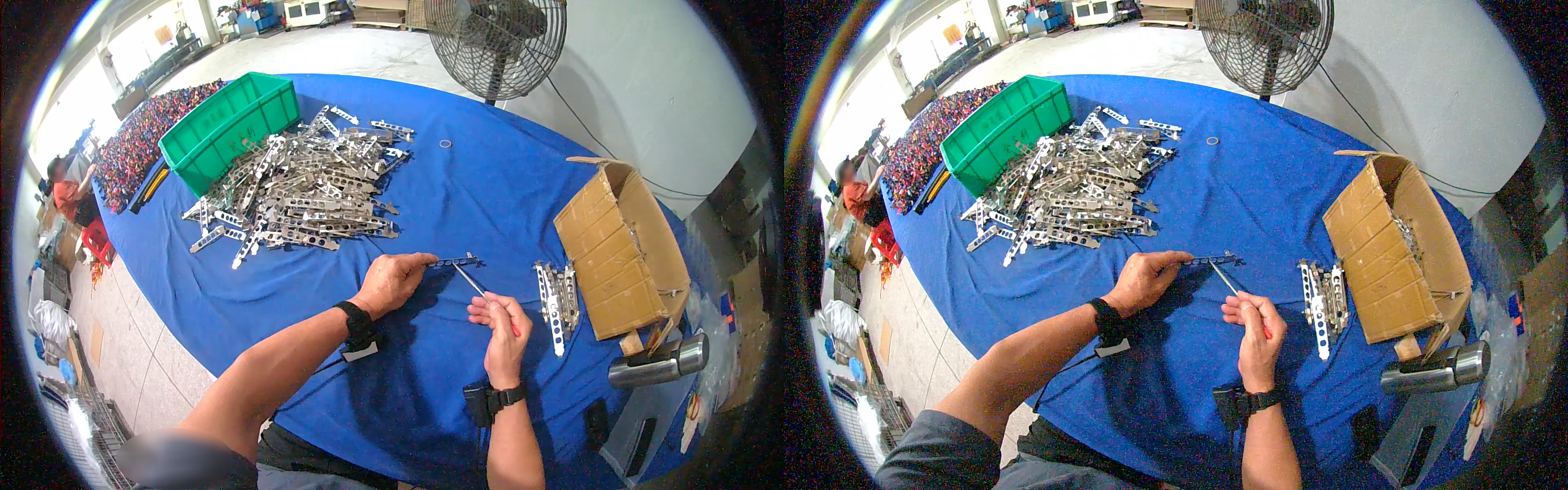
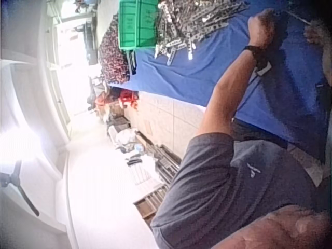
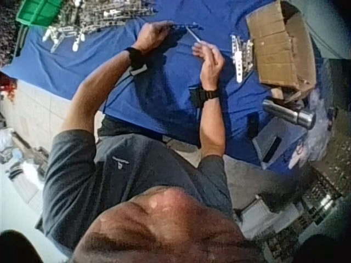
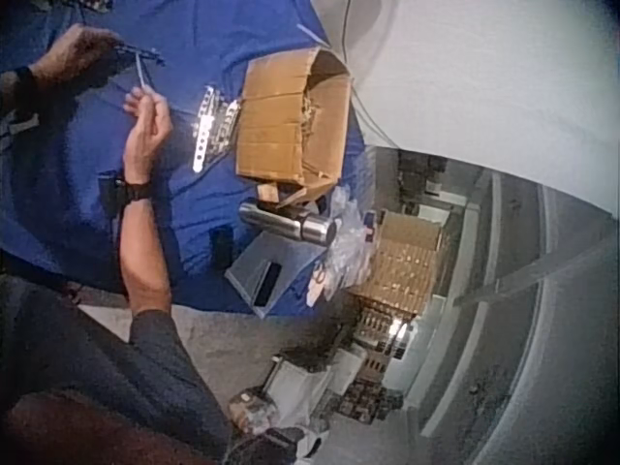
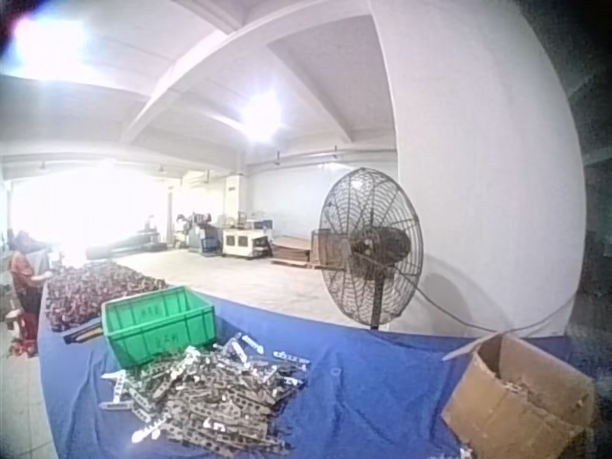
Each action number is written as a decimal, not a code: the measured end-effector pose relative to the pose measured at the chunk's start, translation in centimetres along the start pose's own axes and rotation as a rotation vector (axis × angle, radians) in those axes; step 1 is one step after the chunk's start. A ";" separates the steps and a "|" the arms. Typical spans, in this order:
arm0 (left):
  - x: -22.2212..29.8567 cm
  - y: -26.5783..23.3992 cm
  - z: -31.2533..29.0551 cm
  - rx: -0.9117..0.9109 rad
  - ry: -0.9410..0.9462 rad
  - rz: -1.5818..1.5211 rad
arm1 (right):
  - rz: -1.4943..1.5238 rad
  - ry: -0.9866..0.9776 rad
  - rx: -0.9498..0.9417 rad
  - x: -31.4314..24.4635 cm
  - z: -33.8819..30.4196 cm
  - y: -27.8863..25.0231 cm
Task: The person is assembling small metal components using a pointed tool on a blue table surface.
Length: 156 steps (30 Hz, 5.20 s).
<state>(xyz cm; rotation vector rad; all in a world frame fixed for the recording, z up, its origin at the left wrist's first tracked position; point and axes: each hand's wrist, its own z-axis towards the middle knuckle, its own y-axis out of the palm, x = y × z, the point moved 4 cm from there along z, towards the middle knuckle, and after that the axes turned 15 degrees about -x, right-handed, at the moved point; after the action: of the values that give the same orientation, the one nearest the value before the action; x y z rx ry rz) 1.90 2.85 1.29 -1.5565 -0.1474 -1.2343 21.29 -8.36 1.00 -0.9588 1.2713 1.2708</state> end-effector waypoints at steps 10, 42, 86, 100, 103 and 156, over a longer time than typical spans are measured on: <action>0.0 0.0 0.0 0.004 -0.005 0.016 | -0.046 -0.018 0.023 -0.2 0.1 0.0; 0.0 0.0 0.0 0.003 0.040 -0.005 | -0.011 -0.003 0.011 -0.2 0.1 0.1; 0.2 -0.2 0.0 0.000 0.047 0.011 | -0.022 -0.037 0.025 -0.5 -0.3 -0.2; -0.2 0.0 -0.1 -0.012 0.020 -0.016 | -0.020 -0.011 0.011 -0.1 -0.1 0.7; 0.1 -0.1 -0.1 0.039 0.087 -0.021 | -0.038 -0.040 -0.009 -0.3 -0.1 1.2; -0.4 0.3 0.1 -0.011 0.058 0.026 | -0.035 -0.033 -0.042 -0.3 -0.4 1.1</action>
<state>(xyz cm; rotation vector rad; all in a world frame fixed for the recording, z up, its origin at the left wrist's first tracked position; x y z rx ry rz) 1.95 2.97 0.82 -1.5261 -0.0825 -1.2608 20.17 -8.63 1.46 -0.9820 1.2018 1.2856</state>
